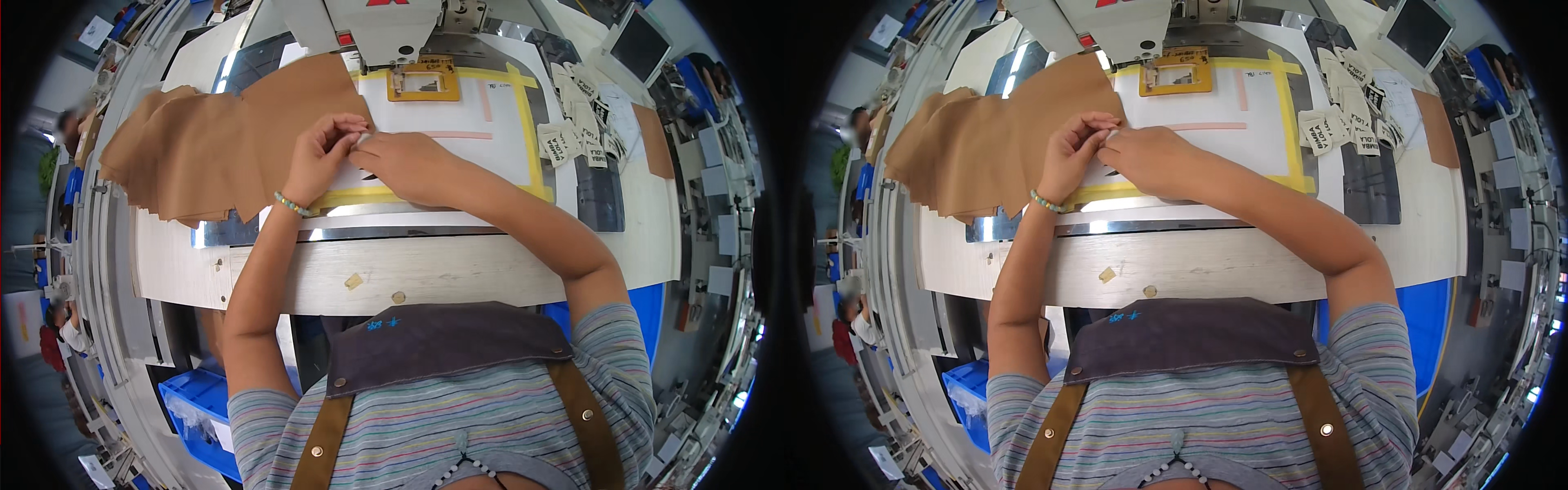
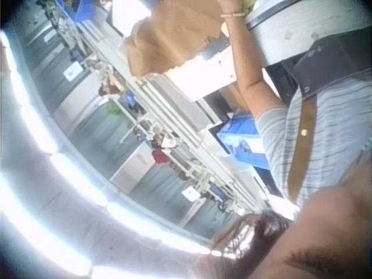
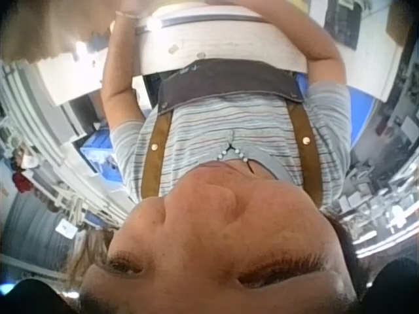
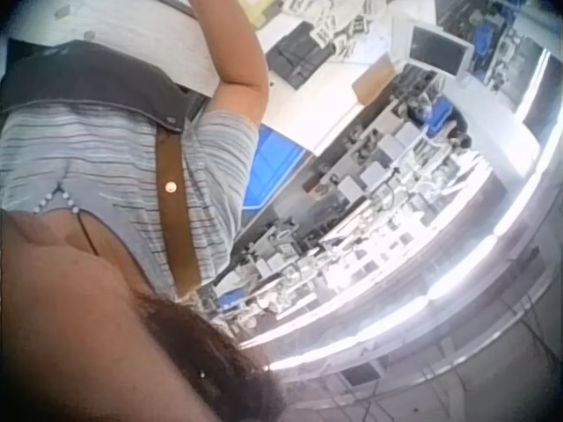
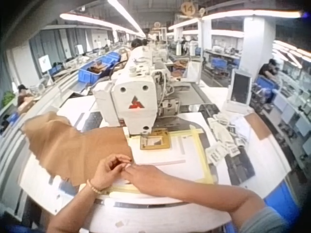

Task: Sewing brand labels onto pieces of leather using an industrial sewing machine.

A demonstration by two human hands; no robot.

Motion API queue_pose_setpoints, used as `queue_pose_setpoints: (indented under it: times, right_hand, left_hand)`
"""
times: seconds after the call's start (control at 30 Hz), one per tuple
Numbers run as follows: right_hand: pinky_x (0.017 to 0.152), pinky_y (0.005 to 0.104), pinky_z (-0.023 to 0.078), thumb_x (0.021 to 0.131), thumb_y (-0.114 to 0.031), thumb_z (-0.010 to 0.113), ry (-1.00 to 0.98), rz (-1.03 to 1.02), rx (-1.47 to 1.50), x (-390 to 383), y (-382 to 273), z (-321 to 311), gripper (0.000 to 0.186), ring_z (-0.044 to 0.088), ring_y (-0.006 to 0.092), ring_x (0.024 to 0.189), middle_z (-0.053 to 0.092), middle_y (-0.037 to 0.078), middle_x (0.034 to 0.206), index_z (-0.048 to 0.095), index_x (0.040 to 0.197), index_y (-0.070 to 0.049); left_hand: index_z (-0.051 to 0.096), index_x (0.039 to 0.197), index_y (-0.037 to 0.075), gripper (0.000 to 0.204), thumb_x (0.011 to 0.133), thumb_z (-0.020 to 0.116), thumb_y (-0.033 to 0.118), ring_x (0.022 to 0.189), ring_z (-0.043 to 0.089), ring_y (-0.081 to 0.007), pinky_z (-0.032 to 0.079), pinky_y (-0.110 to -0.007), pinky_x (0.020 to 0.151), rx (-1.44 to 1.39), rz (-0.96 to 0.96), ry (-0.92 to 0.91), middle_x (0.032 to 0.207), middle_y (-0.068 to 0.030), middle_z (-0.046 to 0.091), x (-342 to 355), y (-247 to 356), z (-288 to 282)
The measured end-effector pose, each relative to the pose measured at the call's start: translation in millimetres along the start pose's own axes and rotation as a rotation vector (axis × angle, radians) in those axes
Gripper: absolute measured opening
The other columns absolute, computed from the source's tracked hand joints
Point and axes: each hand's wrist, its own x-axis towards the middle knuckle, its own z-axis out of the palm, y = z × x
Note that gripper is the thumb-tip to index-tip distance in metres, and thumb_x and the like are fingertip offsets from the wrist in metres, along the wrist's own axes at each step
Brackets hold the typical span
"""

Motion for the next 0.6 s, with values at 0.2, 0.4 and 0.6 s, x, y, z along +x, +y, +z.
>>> queue_pose_setpoints:
  times: [0.2, 0.4, 0.6]
  right_hand:
    - [0.069, 0.0366, 0.059, 0.092, -0.008, 0.065, 0.092, 0.148, -0.102, -31.4, 24.2, -20.3, 0.028, 0.072, 0.0243, 0.094, 0.069, 0.005, 0.111, 0.066, 0.120, -0.006]
    - [0.060, 0.0313, 0.060, 0.085, -0.006, 0.071, 0.196, -0.176, -0.342, -17.0, 17.5, 2.8, 0.012, 0.071, 0.0178, 0.090, 0.065, 0.004, 0.095, 0.065, 0.096, -0.006]
    - [0.057, 0.0280, 0.056, 0.083, -0.007, 0.070, 0.305, -0.134, -0.496, -1.5, 29.2, 1.0, 0.016, 0.067, 0.0137, 0.085, 0.061, 0.001, 0.092, 0.063, 0.097, -0.009]
  left_hand:
    - [0.071, 0.124, 0.002, 0.033, 0.093, 0.078, 0.010, 0.104, 0.071, -0.0275, 0.058, -0.038, 0.090, 0.730, 0.328, -0.096, 0.116, -0.0121, 0.072, -31.9, 46.8, 2.8]
    - [0.072, 0.119, 0.002, 0.035, 0.086, 0.081, 0.009, 0.104, 0.070, -0.0305, 0.058, -0.040, 0.089, 1.221, 0.362, -0.118, 0.115, -0.0115, 0.073, -79.7, 41.6, -26.5]
    - [0.071, 0.117, 0.001, 0.031, 0.087, 0.073, 0.004, 0.104, 0.070, -0.0286, 0.059, -0.038, 0.085, 1.418, 0.442, -0.050, 0.116, -0.0102, 0.072, -88.1, 29.5, -41.1]
